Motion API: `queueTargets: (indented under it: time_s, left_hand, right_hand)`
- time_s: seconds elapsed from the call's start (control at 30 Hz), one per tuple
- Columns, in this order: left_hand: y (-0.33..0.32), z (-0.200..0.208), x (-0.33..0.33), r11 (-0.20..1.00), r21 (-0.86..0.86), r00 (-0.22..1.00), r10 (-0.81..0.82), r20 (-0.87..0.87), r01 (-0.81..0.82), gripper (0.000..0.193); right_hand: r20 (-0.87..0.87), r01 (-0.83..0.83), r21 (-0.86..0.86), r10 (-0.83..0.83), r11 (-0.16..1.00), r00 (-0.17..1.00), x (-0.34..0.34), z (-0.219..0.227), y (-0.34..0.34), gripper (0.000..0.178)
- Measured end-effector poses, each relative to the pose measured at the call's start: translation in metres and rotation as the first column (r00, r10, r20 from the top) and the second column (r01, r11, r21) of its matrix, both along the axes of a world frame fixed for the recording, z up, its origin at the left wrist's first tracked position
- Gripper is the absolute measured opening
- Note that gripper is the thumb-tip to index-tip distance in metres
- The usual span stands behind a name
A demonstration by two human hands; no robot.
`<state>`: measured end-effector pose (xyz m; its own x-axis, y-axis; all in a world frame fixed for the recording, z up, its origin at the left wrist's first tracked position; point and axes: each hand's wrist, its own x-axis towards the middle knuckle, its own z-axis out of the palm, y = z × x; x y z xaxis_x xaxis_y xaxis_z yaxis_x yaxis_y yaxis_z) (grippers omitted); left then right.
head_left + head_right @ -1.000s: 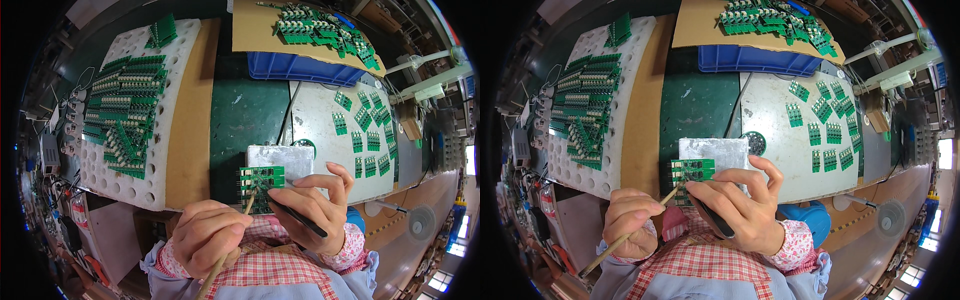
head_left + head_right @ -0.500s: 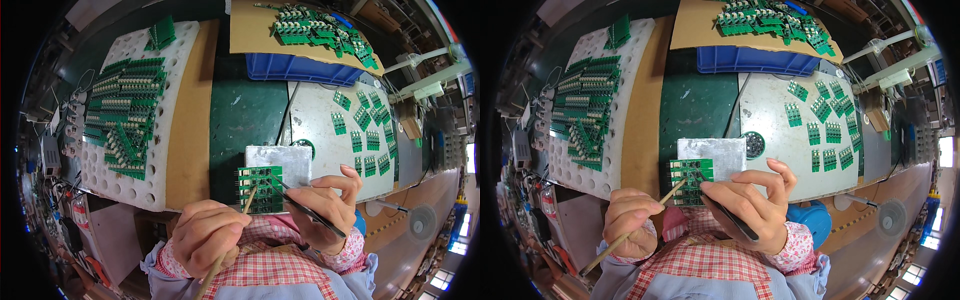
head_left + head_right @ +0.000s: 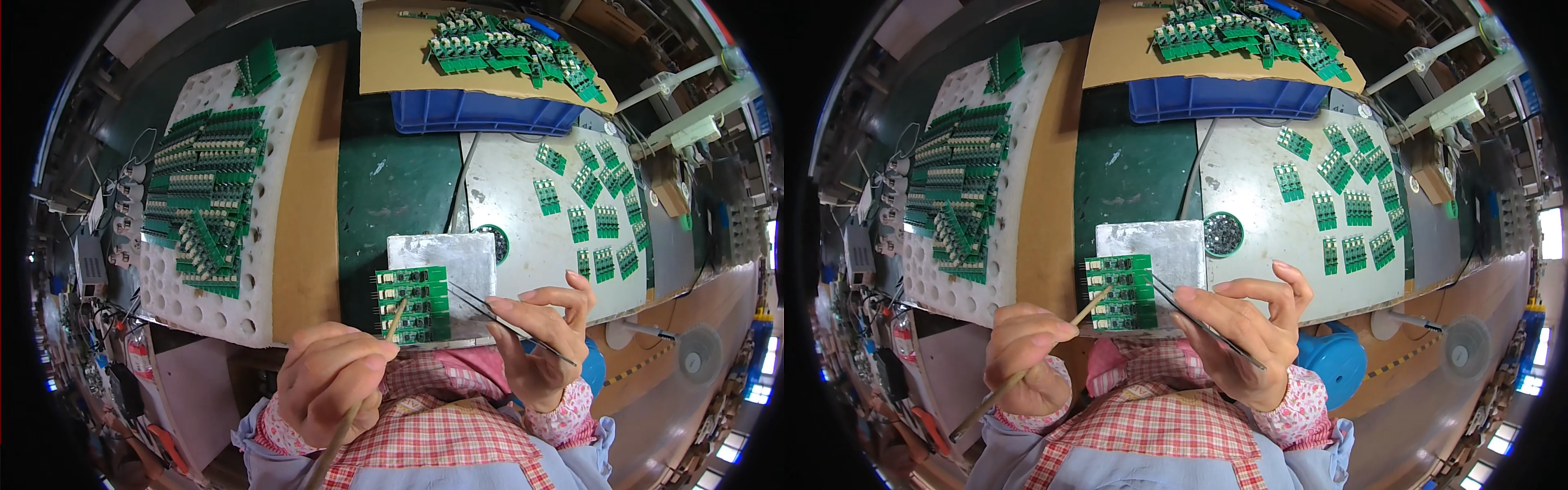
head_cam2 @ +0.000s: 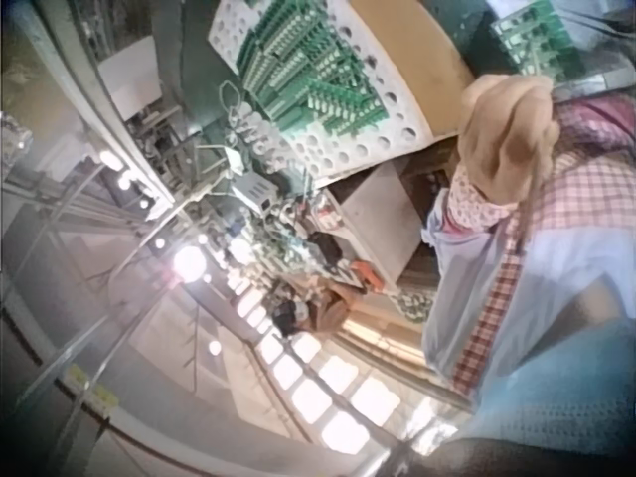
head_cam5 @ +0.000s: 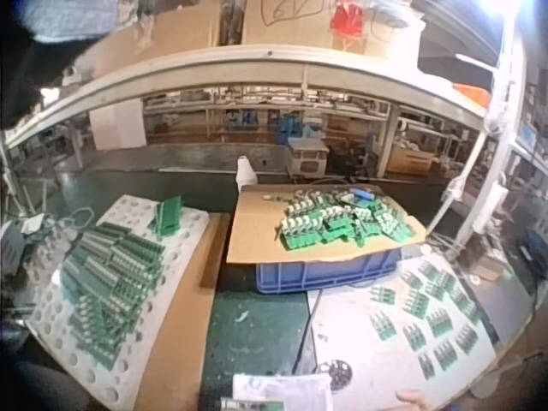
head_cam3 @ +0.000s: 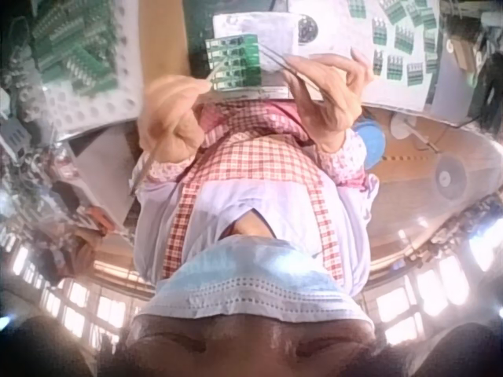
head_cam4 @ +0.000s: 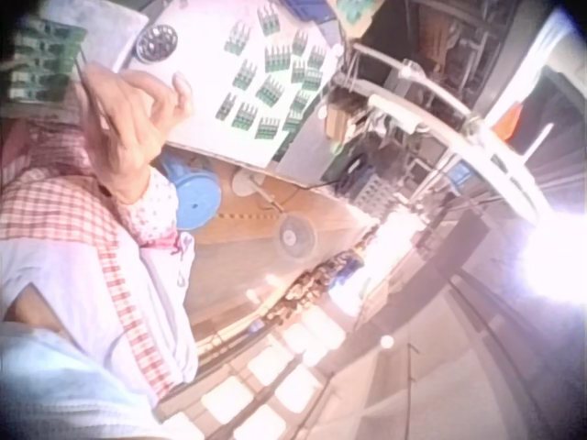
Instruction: The person solders circuit boards by positioning components on a heating plate using tweezers and a wooden stick. They transfer finished boards onto the workbench with tweezers, place another board onto the heating plate, and align components on it.
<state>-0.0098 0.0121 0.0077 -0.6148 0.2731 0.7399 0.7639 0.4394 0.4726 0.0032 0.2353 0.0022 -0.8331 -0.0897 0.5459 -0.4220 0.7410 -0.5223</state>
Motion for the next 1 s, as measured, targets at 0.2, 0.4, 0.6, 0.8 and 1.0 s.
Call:
queueTargets:
  time_s: [0.2,0.4,0.6,0.8,1.0]
  left_hand:
    - [0.000,0.001,-0.001,0.999,-0.051,1.000,-0.019,0.007,0.020,0.015]
    - [0.000,0.005,-0.001,0.996,-0.084,1.000,-0.006,0.003,0.006,0.014]
    - [0.002,0.005,-0.001,0.996,-0.087,1.000,0.004,-0.001,-0.004,0.013]
    - [0.002,0.007,0.000,0.996,-0.088,1.000,-0.005,0.011,0.006,0.020]
    - [0.002,0.007,-0.001,0.996,-0.089,1.000,-0.013,0.015,0.014,0.024]
  right_hand:
    - [-0.026,0.005,0.003,-0.005,1.000,1.000,-0.002,-0.008,-0.001,0.034]
    - [-0.024,-0.001,-0.002,0.001,1.000,1.000,-0.003,-0.009,-0.003,0.033]
    - [-0.028,0.008,-0.002,-0.008,1.000,1.000,-0.003,-0.009,-0.003,0.032]
    - [-0.005,-0.008,0.022,0.008,1.000,1.000,-0.001,-0.010,-0.004,0.033]
    - [-0.037,-0.012,0.056,0.014,0.998,0.999,-0.003,-0.011,-0.004,0.033]
